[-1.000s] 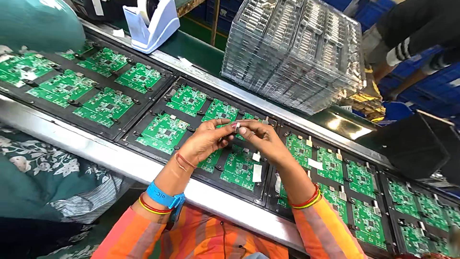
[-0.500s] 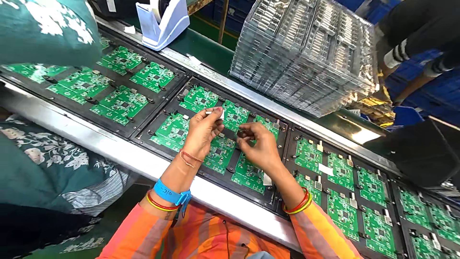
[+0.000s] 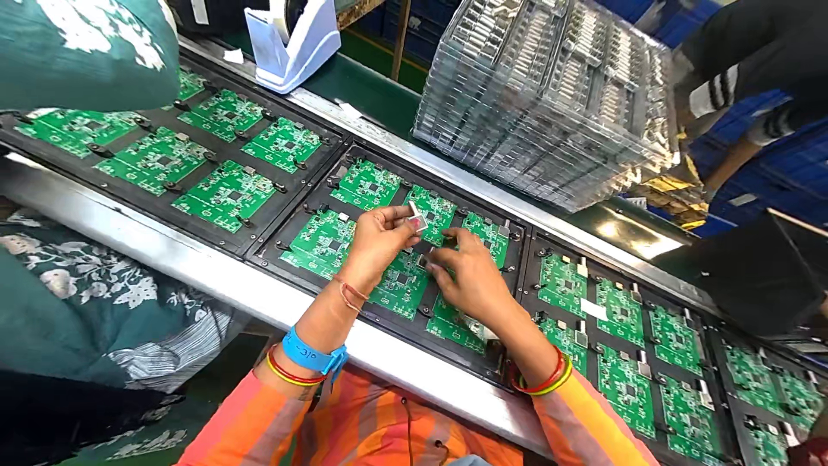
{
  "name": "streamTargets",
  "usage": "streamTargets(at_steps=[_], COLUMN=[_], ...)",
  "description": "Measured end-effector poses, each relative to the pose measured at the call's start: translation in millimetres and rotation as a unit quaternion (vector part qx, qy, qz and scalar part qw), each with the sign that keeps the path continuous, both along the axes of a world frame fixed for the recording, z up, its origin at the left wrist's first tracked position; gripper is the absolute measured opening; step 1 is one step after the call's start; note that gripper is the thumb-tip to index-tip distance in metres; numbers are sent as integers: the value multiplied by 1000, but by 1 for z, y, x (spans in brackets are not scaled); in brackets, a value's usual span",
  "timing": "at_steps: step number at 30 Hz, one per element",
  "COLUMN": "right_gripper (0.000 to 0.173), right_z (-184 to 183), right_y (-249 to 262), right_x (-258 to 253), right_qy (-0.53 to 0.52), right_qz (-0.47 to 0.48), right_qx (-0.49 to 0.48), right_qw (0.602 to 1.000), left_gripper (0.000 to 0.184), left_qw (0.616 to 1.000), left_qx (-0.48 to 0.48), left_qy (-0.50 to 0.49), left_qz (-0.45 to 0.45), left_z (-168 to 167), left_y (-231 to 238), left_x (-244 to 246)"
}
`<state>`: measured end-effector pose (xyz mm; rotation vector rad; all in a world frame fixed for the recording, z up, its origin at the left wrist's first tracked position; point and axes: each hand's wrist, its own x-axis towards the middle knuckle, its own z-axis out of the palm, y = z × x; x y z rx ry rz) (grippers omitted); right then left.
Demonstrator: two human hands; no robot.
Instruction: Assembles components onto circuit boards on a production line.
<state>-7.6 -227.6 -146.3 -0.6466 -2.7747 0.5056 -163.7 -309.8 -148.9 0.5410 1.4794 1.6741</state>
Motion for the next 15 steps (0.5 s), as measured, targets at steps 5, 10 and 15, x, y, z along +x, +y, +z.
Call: streamTargets(at_steps=[5, 10, 15], right_gripper=[44, 24, 29], right_z=[16, 26, 11], right_y=[14, 23, 90], right_x=[-1, -7, -21], right_qy=[61, 45, 34], right_qz=[63, 51, -50], right_qx=[32, 22, 11], right_qw=[996, 997, 998], left_gripper=[51, 54, 44], left_qw=[981, 982, 991], left_qx=[-52, -75, -52], left_qy=[146, 123, 96], left_qz=[-118, -118, -75], left_z=[24, 29, 20], left_y=[-27, -28, -27], left_x=[17, 19, 18])
